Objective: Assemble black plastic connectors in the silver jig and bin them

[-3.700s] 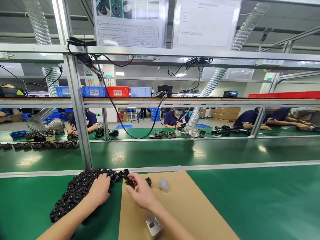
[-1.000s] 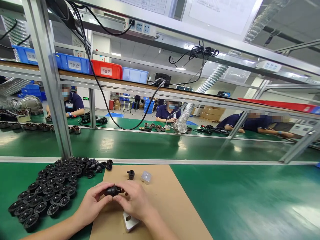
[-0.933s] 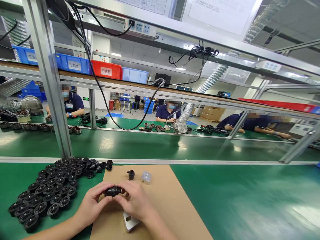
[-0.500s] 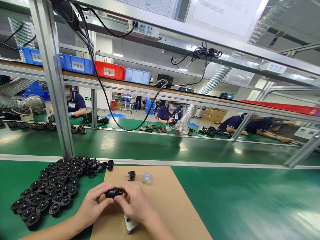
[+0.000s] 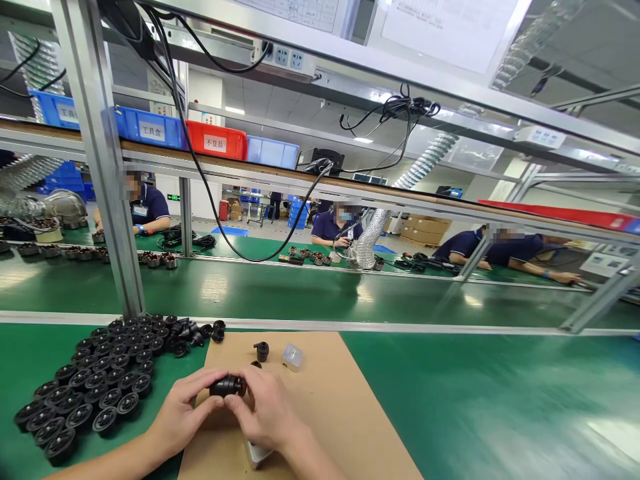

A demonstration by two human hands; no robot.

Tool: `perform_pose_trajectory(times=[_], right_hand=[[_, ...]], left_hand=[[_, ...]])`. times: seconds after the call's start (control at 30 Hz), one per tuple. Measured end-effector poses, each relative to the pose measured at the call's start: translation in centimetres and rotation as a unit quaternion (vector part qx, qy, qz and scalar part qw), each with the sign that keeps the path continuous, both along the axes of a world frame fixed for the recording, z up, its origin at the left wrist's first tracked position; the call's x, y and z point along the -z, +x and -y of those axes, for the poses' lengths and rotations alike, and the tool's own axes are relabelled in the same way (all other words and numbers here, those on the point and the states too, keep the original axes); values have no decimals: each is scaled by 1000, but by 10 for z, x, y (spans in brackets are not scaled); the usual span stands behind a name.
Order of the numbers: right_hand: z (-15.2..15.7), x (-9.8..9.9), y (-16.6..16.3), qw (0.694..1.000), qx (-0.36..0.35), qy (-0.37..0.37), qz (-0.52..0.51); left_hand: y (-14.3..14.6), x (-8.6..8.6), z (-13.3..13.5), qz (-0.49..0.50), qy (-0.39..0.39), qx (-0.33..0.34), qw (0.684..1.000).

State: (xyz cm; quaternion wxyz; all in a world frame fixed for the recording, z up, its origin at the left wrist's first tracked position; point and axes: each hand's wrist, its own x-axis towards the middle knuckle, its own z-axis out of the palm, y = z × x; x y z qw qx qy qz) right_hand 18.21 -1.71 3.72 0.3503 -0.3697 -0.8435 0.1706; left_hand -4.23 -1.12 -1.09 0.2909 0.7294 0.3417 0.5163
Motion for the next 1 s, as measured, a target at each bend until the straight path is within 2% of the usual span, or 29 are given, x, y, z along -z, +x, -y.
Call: perform_pose_trajectory(times=[0.1, 0.27, 0.43, 0.53, 0.6, 0.7, 0.8, 0.9, 1.0], right_hand=[[0, 2, -2, 998, 27, -48, -40], [-5, 6, 2, 994, 32, -96, -45], [-9, 10, -3, 986, 52, -138, -74], [-9, 8, -5, 985, 86, -140, -59], [-9, 7, -5, 988, 104, -112, -19], [-10, 9, -4, 991, 104, -61, 53], [-13, 11, -7, 989, 99, -30, 109], [-15, 12, -11, 983, 119, -20, 138], [-16, 17, -11, 982, 134, -38, 129]], left_hand=[[-1, 1, 2, -24, 52, 0, 998], [2, -1, 1, -39, -25, -38, 998], [3, -2, -1, -59, 4, -32, 998], [2, -4, 1, -84, 1, -31, 996], [2, -11, 4, -158, -27, -36, 986], [0, -31, 5, -305, -72, -51, 948], [-11, -59, 0, -375, -76, -51, 922], [-37, -90, -11, -456, -93, -51, 884], [-71, -118, -19, -542, -128, -52, 829]])
